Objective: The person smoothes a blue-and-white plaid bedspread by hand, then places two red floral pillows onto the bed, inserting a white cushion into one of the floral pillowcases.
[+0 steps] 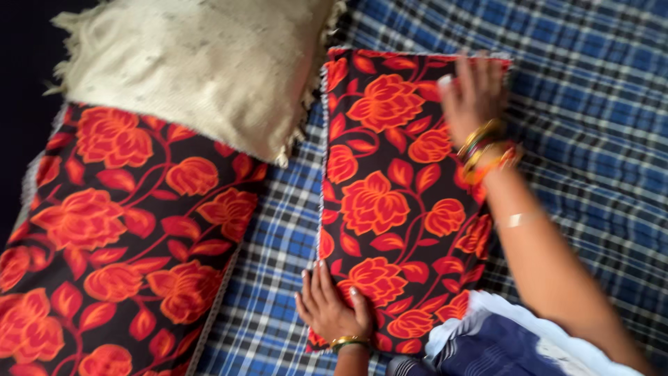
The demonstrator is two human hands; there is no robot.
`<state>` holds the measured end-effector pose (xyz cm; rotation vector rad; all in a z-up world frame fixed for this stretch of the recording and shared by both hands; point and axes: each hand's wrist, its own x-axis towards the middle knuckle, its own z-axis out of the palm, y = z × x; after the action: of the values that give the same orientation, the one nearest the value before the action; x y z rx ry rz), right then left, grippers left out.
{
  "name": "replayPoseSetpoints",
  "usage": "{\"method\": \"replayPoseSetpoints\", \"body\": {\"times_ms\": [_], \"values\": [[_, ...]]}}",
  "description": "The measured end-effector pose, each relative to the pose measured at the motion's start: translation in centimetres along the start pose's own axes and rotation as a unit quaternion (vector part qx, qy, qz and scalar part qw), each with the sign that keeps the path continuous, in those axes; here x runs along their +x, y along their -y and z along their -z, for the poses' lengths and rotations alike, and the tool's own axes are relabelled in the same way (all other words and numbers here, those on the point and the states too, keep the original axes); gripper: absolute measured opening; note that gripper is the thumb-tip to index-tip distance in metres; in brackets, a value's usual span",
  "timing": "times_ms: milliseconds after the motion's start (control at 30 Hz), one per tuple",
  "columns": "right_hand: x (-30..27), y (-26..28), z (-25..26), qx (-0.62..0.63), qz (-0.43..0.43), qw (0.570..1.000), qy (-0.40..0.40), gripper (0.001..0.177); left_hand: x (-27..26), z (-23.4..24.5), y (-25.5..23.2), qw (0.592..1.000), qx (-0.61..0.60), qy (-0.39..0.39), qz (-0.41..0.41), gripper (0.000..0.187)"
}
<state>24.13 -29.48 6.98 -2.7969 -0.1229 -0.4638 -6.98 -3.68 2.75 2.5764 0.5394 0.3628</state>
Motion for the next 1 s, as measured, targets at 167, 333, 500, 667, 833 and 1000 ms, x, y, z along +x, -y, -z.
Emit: {"method": "replayPoseSetpoints", "body": {"times_ms": [167,333,500,667,833,1000], "values": [[-12.0,11.2,2.6,0.057,0.210,0.971,0.100,0.058,0.4,-0.1,-0.4,1.000,-0.013,-0.016,-0.006,0.071],[-16.9,14.3,4.5,0.094,0.300,0.928,0.201,0.060,0.4,-0.5,-0.2,1.000,0.006,-0.021,-0.012,0.070],[-12.2,8.0,3.3,0.009,0.127,0.988,0.088,0.061,0.8,-0.3,-0.1,0.999,0.009,-0.017,-0.027,0.070],[-6.2,1.5,-0.1,0.123,-0.005,0.992,0.008,0.059,0.6,-0.2,-0.3,1.000,0.006,-0.020,-0.022,0.071],[-1.8,1.5,-0.2,0.076,-0.321,0.940,0.080,0.064,0.2,-0.3,-0.2,0.999,0.007,-0.027,-0.020,0.070],[-12.8,11.0,1.4,0.008,-0.207,0.977,-0.054,0.071,0.0,-0.7,0.0,0.998,0.011,-0.044,-0.037,0.069]]}}
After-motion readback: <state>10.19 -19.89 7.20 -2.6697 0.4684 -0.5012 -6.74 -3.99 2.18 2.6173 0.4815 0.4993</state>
